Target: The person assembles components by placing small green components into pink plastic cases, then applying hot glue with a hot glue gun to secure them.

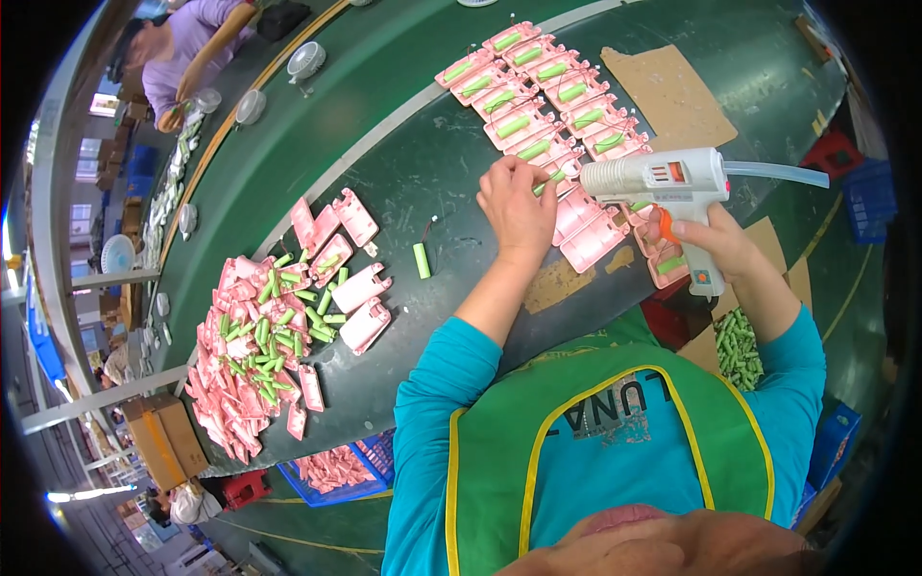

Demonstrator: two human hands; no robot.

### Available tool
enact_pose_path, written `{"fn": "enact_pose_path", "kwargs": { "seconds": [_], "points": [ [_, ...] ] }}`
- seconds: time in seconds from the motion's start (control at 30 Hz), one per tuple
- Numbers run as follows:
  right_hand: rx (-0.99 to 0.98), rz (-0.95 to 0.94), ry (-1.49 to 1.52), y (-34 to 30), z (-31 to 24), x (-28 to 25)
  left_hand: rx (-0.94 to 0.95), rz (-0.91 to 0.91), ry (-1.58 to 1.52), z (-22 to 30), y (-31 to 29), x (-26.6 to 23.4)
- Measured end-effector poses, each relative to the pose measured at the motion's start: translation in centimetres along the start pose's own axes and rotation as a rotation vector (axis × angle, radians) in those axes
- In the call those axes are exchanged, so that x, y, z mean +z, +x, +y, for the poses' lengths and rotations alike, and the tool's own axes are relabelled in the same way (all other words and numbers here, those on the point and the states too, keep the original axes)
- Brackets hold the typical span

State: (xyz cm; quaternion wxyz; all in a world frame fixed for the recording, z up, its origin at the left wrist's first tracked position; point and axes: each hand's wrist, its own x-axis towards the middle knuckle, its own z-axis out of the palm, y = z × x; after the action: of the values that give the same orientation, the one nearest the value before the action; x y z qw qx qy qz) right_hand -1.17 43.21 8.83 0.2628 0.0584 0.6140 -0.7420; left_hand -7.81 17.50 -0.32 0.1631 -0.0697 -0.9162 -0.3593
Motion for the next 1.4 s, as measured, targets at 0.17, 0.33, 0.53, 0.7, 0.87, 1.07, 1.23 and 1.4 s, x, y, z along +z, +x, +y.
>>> {"fn": "enact_pose_path", "kwargs": {
  "seconds": [0.17, 0.33, 0.53, 0.7, 0.87, 1.07, 1.23, 1.4],
  "points": [
    [-0.041, -0.008, -0.017, 0.1, -0.2, 0.5, 0.018, 0.008, -0.009, -0.1, 0.3, 0.2],
    [-0.017, 0.041, -0.038, 0.8, -1.2, 2.0, -0.017, -0.014, -0.001, 0.0, 0.3, 0.1],
    [-0.055, 0.072, -0.187, 2.2, 0.1, 0.4, -0.037, -0.028, -0.004, 0.5, 0.4, 0.1],
    [0.036, 0.050, -0.169, 1.9, -0.9, 0.7, -0.046, -0.021, -0.003, 0.2, 0.4, 0.1],
    [-0.046, 0.101, -0.228, 0.9, -0.9, 1.2, -0.045, -0.022, -0.010, 0.2, 0.4, 0.2],
    [-0.093, 0.151, -0.251, 0.6, -0.8, 1.4, -0.004, 0.026, -0.092, -0.5, 0.2, -0.4],
    [-0.013, 0.120, -0.022, -0.1, -1.0, 1.4, 0.160, 0.111, 0.107, -2.3, -1.2, -6.9],
    [-0.024, -0.021, 0.001, -0.4, 0.2, -0.1, 0.076, 0.060, 0.513, -6.1, -4.2, -14.6]
  ]
}}
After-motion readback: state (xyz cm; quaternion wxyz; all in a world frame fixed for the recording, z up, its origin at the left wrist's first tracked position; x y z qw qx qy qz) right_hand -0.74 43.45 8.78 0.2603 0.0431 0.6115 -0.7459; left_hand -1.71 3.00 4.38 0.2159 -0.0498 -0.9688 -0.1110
